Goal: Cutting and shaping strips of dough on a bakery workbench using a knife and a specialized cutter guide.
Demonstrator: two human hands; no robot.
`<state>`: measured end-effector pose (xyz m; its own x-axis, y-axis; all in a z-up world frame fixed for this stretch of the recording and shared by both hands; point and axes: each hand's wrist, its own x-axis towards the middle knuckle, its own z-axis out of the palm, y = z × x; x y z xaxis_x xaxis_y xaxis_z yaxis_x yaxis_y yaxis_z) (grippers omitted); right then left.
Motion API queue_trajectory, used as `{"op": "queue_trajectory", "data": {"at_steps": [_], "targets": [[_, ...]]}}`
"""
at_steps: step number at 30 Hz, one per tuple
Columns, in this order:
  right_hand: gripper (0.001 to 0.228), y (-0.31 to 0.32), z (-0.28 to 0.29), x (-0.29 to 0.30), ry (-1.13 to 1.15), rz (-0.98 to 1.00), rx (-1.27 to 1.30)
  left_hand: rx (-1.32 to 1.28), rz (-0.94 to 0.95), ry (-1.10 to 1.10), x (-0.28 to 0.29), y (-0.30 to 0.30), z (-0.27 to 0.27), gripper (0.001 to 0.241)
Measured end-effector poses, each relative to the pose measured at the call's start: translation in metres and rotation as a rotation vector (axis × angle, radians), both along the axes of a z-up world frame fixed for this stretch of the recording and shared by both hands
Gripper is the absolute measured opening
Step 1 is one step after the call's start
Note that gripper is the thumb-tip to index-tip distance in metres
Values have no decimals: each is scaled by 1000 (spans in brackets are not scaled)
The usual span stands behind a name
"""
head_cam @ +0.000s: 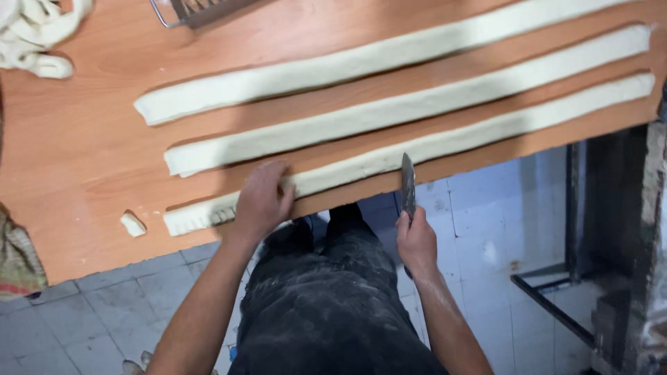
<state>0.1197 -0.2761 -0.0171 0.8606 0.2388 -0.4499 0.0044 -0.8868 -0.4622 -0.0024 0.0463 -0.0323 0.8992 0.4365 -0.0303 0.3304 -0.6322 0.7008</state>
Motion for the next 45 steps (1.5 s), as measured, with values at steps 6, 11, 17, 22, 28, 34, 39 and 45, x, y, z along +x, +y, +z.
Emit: {"op": "queue_trajectory", "data": {"at_steps": [6, 11, 17, 22, 28, 34, 39, 45], "targets": [[25, 10, 1, -20, 1, -29, 182, 188, -134, -3, -26, -7, 6, 69], [32, 73, 36, -55, 192, -45, 344, 156, -131, 4, -48, -10, -14, 70], [44, 127, 18, -95, 190, 300, -51, 155, -128, -62, -41, -2, -34, 68], [37, 135, -4, -118, 120, 459, -138, 119, -118, -89, -45, 1, -40, 66], [27, 142, 7, -122, 125, 481, -185, 102, -119, -114, -46, 5, -37, 67], [25, 142, 7, -124, 81, 473, -180, 62, -110, -120, -48, 8, -36, 64], [24, 146, 18, -127, 114, 476, -234, 82, -140, -132, -49, 7, -39, 63], [23, 154, 16, -127, 130, 489, -259, 96, -145, -112, -48, 6, -45, 62]]}}
